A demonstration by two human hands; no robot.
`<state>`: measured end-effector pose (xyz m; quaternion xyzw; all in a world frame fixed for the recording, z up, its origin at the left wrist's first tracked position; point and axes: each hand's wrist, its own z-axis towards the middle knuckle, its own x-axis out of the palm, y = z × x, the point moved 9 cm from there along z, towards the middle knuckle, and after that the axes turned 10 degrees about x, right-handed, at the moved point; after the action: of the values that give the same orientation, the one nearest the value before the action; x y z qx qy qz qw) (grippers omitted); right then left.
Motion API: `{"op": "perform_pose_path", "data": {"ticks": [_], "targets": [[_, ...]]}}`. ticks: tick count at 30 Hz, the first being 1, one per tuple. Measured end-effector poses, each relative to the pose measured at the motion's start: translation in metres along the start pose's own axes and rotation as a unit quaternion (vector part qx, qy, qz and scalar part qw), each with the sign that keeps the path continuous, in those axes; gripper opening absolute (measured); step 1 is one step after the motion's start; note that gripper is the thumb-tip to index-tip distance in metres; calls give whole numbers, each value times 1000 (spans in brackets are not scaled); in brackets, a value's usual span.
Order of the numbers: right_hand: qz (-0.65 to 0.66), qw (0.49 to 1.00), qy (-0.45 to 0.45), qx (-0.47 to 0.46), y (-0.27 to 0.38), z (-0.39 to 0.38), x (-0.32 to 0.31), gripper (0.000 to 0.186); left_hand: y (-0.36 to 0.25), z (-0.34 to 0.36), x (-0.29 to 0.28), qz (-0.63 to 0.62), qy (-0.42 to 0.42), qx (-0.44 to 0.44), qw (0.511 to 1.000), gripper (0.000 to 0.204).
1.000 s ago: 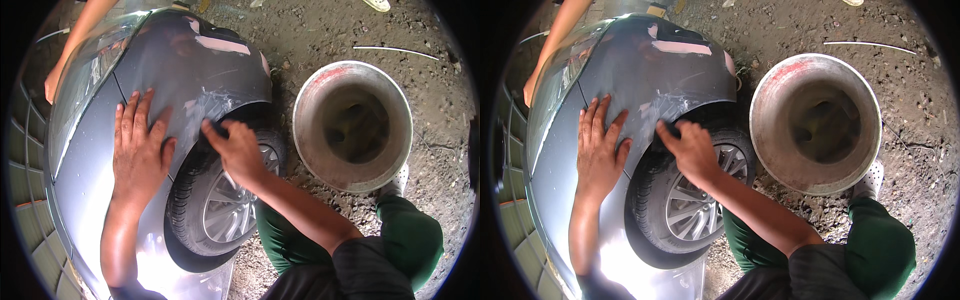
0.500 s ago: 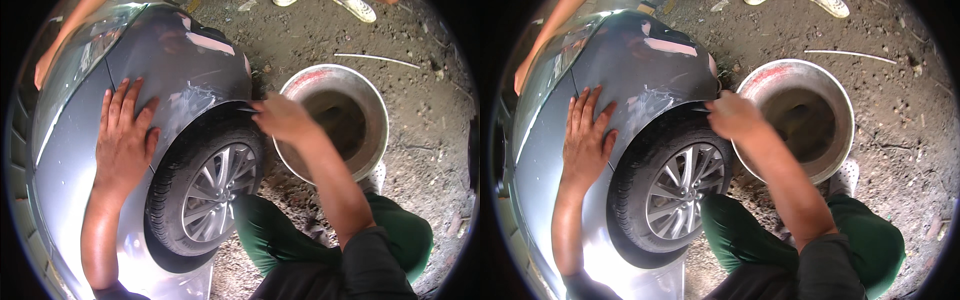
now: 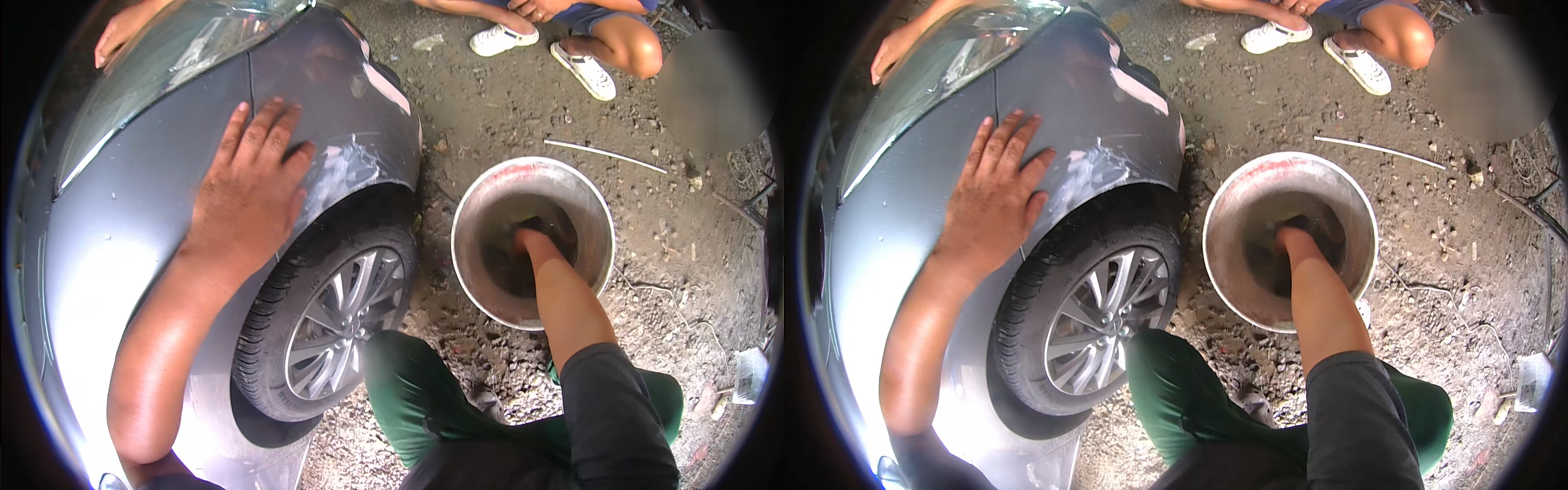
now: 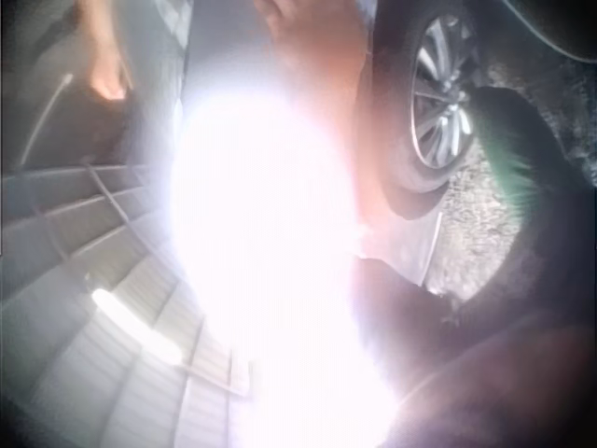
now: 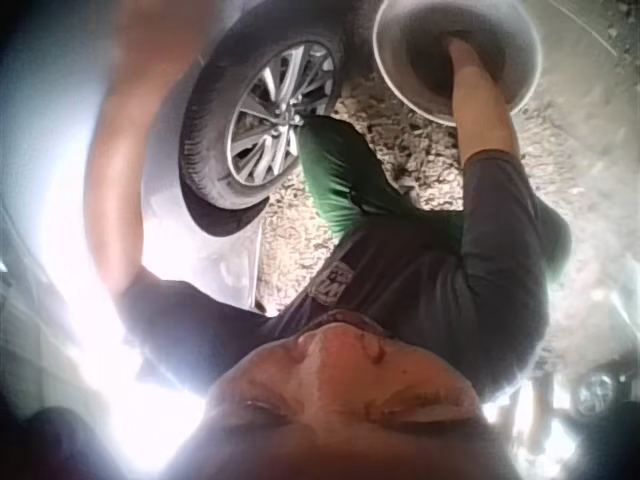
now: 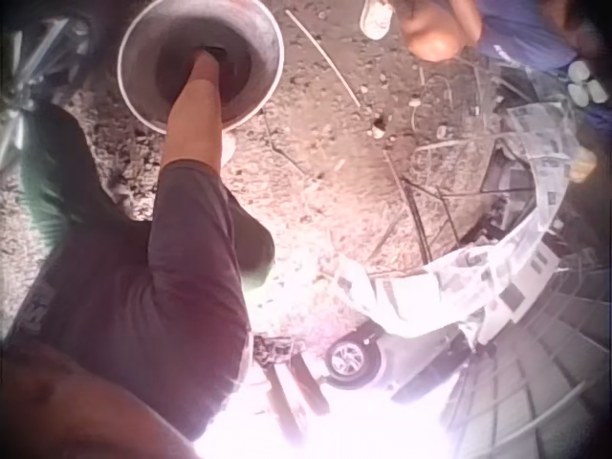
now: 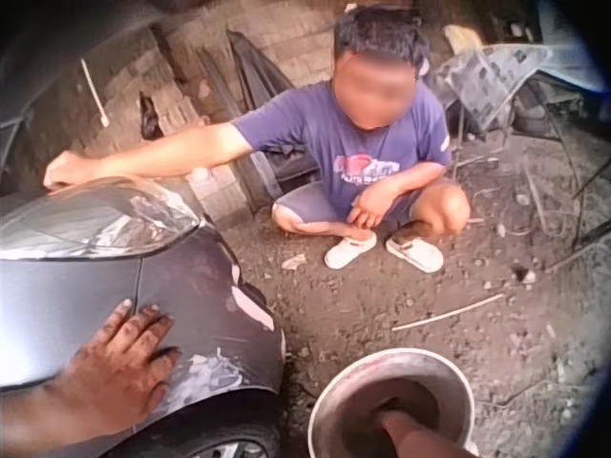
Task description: The person sits on the ground and uses a sanding block to sand the rear fender of a silver car. They repeatedly dip the sanding block into a bucket of water and continue sanding the surface.
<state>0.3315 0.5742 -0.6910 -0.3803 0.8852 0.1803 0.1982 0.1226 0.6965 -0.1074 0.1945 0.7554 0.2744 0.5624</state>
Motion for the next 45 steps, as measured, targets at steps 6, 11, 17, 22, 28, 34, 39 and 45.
{"op": "perform_pose_path", "data": {"ticks": [6,11,17,22,28,34,39,45], "targets": [[181,967,168,59,40,-73,-14,62,0,-3,-7,-15,17,-14,1000,44],[-55,987,143,-42,48,-40,34,54,-3,4,-8,-41,-46,8,998,39],[33,995,72,-56,67,-133,-51,33,6,3,-26,-17,-143,39,989,26],[161,986,0,-50,52,-224,-140,27,-18,7,-32,-1,-207,88,975,21],[323,924,-90,-181,60,-346,-177,25,-81,34,-12,-363,-64,-57,928,27],[473,795,-206,-318,42,-436,-205,22,-257,113,189,-837,-171,-343,391,73],[588,683,-241,-360,-43,-392,-242,29,-353,181,212,-896,-262,-341,-111,72],[394,873,-192,-214,-52,-263,-244,45,-342,223,136,-919,-307,-118,-218,99]]}}
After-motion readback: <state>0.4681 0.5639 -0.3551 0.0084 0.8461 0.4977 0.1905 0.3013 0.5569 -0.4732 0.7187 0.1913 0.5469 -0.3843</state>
